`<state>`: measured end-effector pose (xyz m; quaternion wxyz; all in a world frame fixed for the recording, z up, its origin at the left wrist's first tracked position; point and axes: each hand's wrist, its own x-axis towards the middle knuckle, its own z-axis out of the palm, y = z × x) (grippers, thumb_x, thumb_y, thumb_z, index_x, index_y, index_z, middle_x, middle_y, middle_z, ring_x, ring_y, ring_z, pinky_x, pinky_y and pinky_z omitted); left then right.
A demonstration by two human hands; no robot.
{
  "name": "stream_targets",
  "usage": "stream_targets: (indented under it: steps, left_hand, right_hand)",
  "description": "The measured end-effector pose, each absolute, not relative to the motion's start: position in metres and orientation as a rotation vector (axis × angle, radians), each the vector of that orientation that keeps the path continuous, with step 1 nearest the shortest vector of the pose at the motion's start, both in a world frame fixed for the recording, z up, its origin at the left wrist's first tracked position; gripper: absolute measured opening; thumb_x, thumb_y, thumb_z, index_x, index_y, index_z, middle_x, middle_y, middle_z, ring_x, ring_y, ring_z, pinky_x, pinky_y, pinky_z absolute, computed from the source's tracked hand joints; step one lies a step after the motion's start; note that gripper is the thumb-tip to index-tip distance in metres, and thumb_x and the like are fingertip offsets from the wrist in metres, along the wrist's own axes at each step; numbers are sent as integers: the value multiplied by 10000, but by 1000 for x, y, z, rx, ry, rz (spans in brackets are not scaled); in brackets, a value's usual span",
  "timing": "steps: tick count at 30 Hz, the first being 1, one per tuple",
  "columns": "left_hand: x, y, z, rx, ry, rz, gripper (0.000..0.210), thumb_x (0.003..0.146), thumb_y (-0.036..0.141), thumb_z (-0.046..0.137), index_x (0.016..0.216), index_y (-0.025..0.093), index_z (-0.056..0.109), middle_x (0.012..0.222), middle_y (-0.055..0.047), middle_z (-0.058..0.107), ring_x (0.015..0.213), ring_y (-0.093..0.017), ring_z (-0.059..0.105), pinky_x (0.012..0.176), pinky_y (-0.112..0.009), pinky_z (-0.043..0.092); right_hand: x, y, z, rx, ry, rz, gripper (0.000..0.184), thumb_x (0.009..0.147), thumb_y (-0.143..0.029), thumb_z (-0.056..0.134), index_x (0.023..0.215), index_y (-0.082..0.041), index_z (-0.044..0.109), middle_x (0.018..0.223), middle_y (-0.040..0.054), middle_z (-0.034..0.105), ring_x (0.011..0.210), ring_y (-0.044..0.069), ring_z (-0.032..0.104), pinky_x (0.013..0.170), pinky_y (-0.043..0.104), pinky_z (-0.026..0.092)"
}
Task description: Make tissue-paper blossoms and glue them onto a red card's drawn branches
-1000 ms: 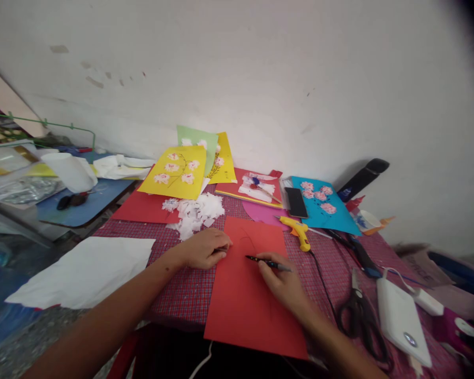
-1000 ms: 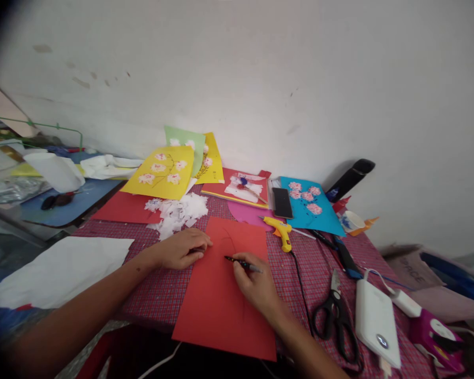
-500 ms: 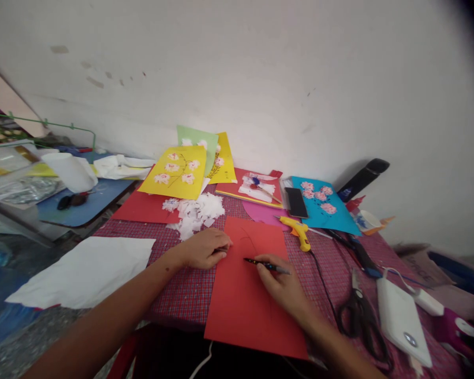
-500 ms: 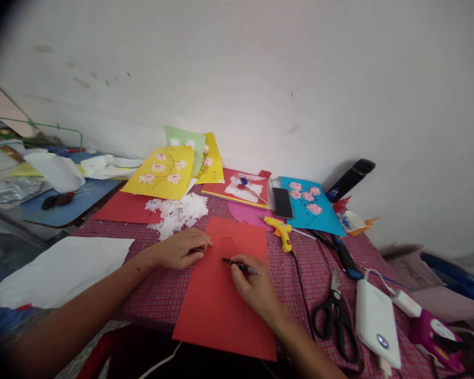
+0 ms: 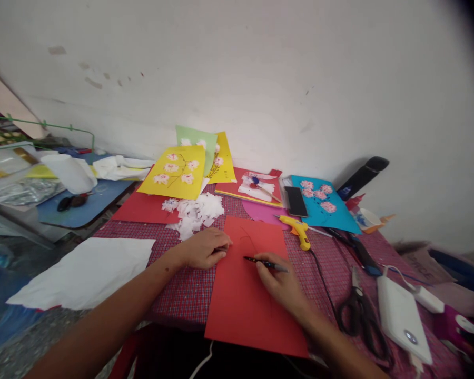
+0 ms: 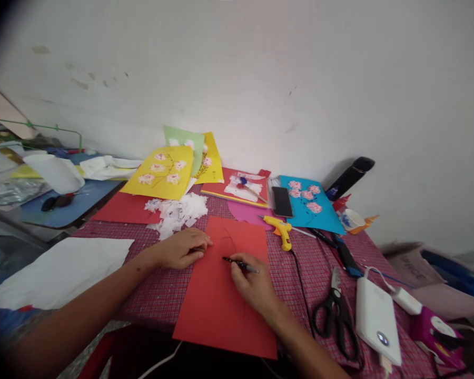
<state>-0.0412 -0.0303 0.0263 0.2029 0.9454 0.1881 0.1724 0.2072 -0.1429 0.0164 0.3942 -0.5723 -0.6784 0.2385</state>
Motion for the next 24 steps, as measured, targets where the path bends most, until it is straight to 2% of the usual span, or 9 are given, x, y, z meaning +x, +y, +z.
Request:
stream_targets:
  steps: [5,13,21,24]
  left_hand:
    - [-41,-29,26,2637,503,480,51,859,196,491,890,202,531,999,-81,659,971,-231,593,919,-374,429]
    - [-40,-30,27,2630,499,491,76,846,169,493,908,197,527,1055,-82,667,1004,-222,597,953,-372,428]
    - [-39,-30,28,2640,491,481,65,857,177,492,910,199,523,1051,-81,666,1007,-223,597,955,-377,431]
    - [-39,-29,27,2638,489,475,63,855,173,497,910,197,519,1048,-80,667,1007,-223,599,950,-375,431]
  right_hand:
    - [215,-141,12,-1524,-1672,545,155,874,-247,535,915,-213,681,858,48,728,778,207,674,706,323,519]
    - [227,-146,11,-1645,-1528,517,184,867,-286,517,861,-180,667,771,53,702,696,209,645,614,300,498]
    - [223,-169,15,-1437,-1733,511,134,893,-224,531,938,-219,657,838,33,692,753,183,648,681,294,506]
    - [217,-187,23,-1321,-1875,519,196,883,-161,524,1021,-229,646,881,42,695,769,178,651,691,296,515]
